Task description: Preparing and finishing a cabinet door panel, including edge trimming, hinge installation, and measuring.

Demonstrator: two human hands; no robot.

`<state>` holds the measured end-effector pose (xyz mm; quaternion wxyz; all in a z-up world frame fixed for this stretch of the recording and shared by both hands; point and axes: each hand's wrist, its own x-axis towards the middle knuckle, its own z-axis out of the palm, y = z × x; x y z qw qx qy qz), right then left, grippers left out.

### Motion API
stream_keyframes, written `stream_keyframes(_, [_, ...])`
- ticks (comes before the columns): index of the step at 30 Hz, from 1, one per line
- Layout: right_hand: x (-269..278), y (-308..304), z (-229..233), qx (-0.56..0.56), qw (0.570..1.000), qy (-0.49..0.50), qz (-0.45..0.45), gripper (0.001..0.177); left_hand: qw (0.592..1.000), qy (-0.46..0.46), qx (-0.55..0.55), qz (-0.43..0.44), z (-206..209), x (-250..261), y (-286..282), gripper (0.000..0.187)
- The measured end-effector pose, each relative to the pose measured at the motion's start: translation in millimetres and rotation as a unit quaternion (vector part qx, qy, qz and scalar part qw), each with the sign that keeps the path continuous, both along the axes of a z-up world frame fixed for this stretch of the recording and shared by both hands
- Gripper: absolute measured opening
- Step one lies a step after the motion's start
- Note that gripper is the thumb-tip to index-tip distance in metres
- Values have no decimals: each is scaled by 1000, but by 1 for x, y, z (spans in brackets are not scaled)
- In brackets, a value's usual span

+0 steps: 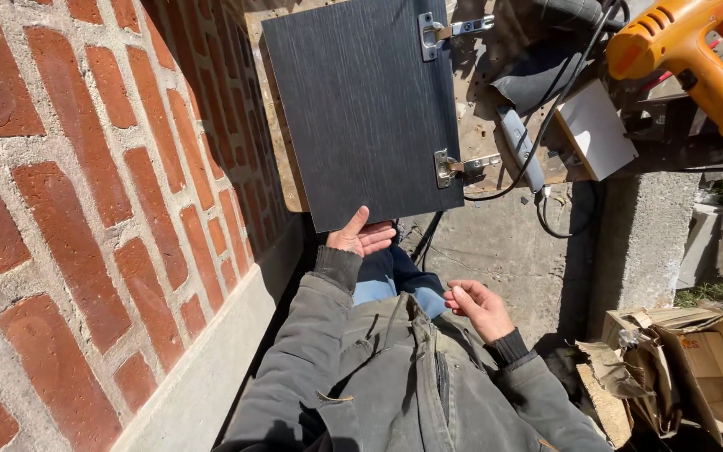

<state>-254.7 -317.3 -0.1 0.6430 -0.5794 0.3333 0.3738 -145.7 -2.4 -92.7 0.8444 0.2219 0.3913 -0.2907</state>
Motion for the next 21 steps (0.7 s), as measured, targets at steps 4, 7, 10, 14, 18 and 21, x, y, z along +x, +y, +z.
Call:
stream_keyframes(4, [11, 10, 2, -25, 999, 3, 41, 44, 978, 10, 99, -183, 14, -8, 43, 110])
stream_keyframes(7, [18, 16, -3, -9, 999, -11, 45, 44, 974, 4, 123, -190, 23, -25, 68, 108])
stream_keyframes(10, [40, 28, 3, 11, 999, -33, 29, 44, 986, 19, 123, -113, 33, -32, 82, 96])
stream_keyframes(14, [79, 48, 19, -7, 998, -63, 29, 42, 998, 37, 43, -21, 24, -29, 82, 76])
stream_keyframes(18, [88, 59, 12, 0, 998, -62, 3, 41, 999, 36, -22, -10, -1, -35, 96, 67])
stream_keyframes(21, [92, 54, 1, -18, 998, -55, -25, 39, 997, 43, -70, -14, -4, -24, 91, 64])
